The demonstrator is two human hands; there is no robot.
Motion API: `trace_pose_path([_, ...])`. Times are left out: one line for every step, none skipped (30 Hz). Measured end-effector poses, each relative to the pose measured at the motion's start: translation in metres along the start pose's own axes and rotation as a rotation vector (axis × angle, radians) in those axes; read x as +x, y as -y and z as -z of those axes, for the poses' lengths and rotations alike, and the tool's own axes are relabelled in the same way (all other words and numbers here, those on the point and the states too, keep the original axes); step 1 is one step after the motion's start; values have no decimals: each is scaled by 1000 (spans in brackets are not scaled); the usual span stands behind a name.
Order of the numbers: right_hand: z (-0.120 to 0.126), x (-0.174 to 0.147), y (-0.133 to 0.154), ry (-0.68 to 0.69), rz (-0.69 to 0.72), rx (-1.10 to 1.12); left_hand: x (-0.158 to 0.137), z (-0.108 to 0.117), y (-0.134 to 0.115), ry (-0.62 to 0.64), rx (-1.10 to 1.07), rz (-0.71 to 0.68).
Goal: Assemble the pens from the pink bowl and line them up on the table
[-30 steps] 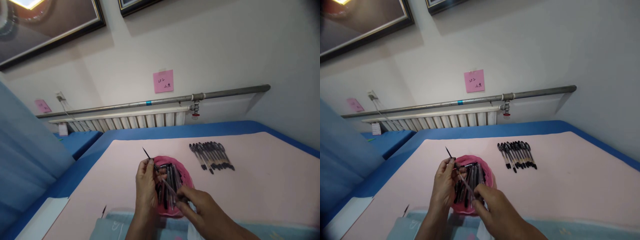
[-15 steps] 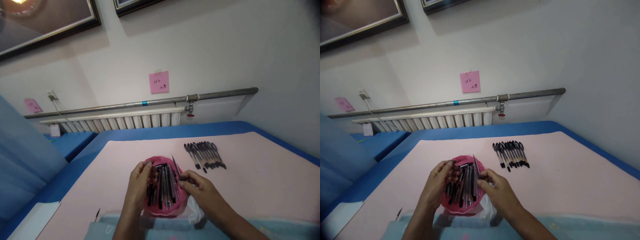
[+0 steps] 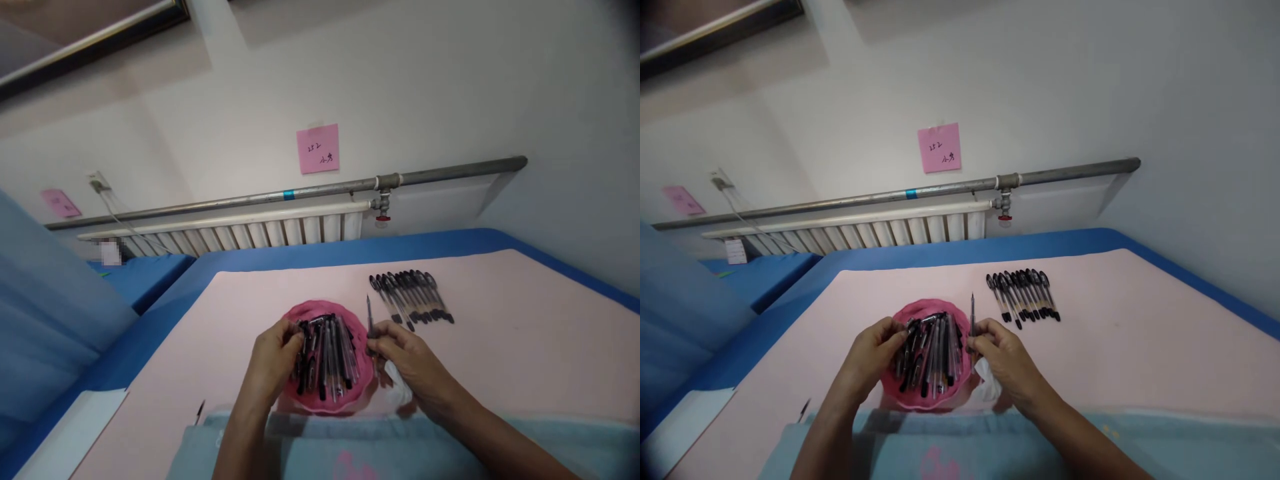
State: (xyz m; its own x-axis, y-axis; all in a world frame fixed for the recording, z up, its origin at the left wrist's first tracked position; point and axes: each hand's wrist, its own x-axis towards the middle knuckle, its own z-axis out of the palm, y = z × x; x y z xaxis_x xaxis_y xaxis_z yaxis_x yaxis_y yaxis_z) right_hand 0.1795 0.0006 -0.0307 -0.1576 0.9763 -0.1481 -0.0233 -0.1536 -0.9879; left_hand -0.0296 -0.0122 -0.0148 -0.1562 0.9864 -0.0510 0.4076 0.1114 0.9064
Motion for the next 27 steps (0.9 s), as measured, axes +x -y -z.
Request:
trace_pose_path([0,0,0,9,-1,-9,-1,0,0,28,32,-6])
trace_pose_path([0,0,0,18,-1,-13,-2,0,0,53,56,-11])
trace_pose_path([0,0,0,24,0,-10,-3,1,-1,74,77,-18])
trace_pose_path([0,-1,0,30,0,-6,-4,3,-1,93,98,-25])
trace_pose_path([0,-1,0,35,-2,-1,-6,4,-2,110,124,-32])
trace_pose_path([0,-1,1,37,-5,5,-8,5,-3,121,153,-36])
trace_pose_path([0,-1,1,37,-6,12,-10,6,-4,122,184,-35])
trace_pose_path([0,-1,1,37,-5,19,-13,6,-5,112,209,-32])
trace_pose_path([0,-1,1,37,-4,26,-15,5,-6,83,225,-33])
trace_pose_path([0,-1,0,40,-3,34,-17,3,-7,43,235,-40])
trace_pose_path([0,-1,-1,43,-4,41,-19,1,-8,0,248,-53])
trace_pose_path([0,0,-1,48,-7,45,-20,-2,-9,-34,270,-69])
trace_pose_path([0,0,-2,52,-12,47,-21,-5,-9,-53,301,-83])
trace_pose_path([0,1,-3,52,-16,49,-21,-8,-9,-61,337,-89])
trace_pose_path([0,1,-4,50,-19,49,-21,-11,-9,-62,365,-91])
trace_pose_path([0,1,-4,47,-20,47,-21,-14,-8,-62,372,-93])
trace_pose_path([0,2,-5,43,-19,45,-20,-17,-6,-63,355,-97])
trace_pose_path([0,2,-5,42,-18,44,-20,-19,-4,-69,317,-103])
trace_pose_path([0,2,-5,43,-17,43,-20,-21,-1,-78,270,-113])
trace_pose_path([0,1,-5,43,-15,43,-20,-23,2,-87,232,-122])
trace_pose_path([-1,1,-5,44,-13,43,-20,-24,4,-92,213,-129])
trace_pose_path([-1,1,-4,43,-12,44,-20,-24,5,-93,216,-131])
trace_pose_path([-1,0,-3,41,-11,44,-20,-24,6,-92,234,-131])
trace_pose_path([-2,0,-3,38,-9,46,-20,-23,6,-97,258,-127])
trace_pose_path([-2,-1,-2,32,-8,48,-19,-22,5,-103,275,-122])
trace_pose_path([-2,-1,-1,26,-6,50,-19,-19,4,-111,277,-115])
trace_pose_path([-2,-2,1,19,-4,53,-18,-16,2,-114,262,-106])
